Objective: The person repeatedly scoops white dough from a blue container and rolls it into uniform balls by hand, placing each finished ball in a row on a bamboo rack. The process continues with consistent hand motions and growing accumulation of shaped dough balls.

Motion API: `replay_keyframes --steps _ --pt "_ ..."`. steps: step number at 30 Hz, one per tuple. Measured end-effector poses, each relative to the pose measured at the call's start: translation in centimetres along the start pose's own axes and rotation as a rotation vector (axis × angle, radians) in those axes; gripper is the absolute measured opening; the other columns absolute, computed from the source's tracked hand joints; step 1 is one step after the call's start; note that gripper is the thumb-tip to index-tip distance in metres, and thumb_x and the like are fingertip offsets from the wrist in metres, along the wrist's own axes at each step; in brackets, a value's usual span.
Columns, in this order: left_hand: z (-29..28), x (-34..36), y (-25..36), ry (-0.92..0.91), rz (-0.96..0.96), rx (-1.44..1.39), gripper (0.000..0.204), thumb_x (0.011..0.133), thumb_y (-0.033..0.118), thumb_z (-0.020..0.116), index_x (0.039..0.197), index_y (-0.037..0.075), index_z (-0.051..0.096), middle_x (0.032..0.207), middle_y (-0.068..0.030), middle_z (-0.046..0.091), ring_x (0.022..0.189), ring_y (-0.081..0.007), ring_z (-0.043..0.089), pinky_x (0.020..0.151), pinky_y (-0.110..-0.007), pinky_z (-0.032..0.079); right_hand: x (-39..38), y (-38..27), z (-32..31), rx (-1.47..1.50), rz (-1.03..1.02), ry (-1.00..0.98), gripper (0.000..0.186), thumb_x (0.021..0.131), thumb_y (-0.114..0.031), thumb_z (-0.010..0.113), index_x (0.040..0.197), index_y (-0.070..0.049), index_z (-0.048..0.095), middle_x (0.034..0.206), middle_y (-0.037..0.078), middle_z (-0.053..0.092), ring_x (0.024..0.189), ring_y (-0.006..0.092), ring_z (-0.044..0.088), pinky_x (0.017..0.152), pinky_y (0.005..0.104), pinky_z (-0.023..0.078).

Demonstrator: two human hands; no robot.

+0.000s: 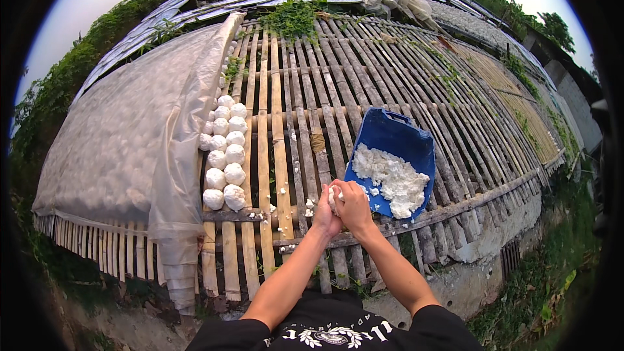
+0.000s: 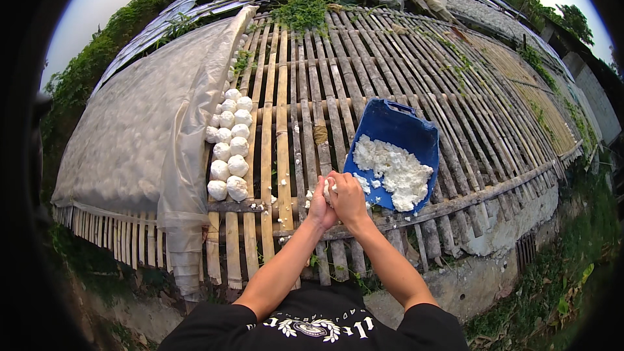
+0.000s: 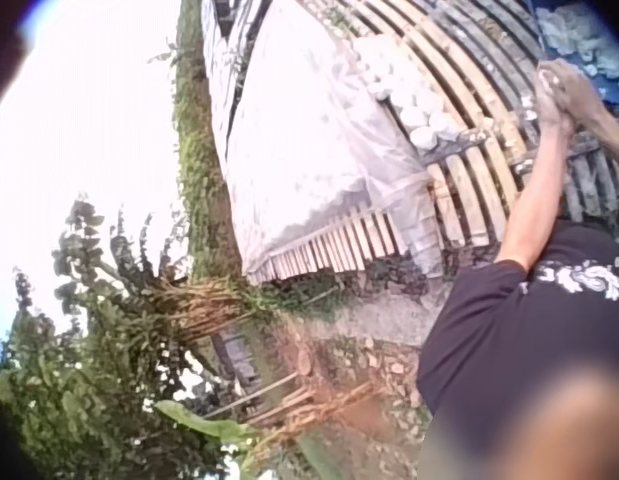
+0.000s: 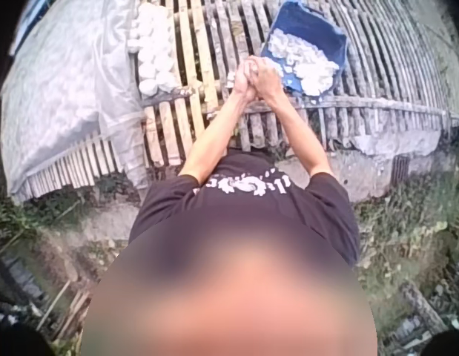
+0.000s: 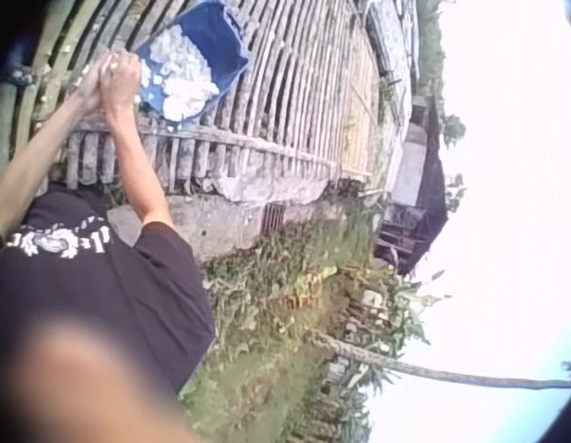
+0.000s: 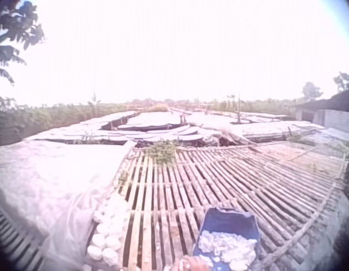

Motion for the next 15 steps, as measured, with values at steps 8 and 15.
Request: replay_keyframes --steps 8,15 --pt "-1.6 -2.3 2.7 0.082 -0.092 0.083 0.051 0.116 0.053 0.041 0.143 0.013 0.057 0.140 -0.0108 0.066 0.125 -0.0260 0.067 0.107 -0.044 0.056 -1.4 -3.7 0.7 0.026 -0.196 0.021 0.040 0.106 -0.032 0.068 0.127 0.003 0.070 0.120 0.026 0.070 0.111 0.0446 0.068 0.095 0.0486 0.055" --pt "-2.4 -7.2 5.1 0.062 -0.160 0.067 0.082 0.108 0.078 0.027 0.145 0.012 0.058 0.145 -0.0121 0.065 0.128 -0.0277 0.067 0.106 -0.046 0.057 -0.4 -4.6 1.6 0.242 0.074 -0.242 0.029 0.102 -0.021 0.069 0.120 0.002 0.072 0.110 0.020 0.074 0.112 0.0388 0.068 0.093 0.0511 0.055"
Point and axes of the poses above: each hand's wrist, its own x-axis towards the middle knuckle, its own z-axis out of the palm, y = z × x, the point moved 1 cm from there along x, towards the middle knuckle
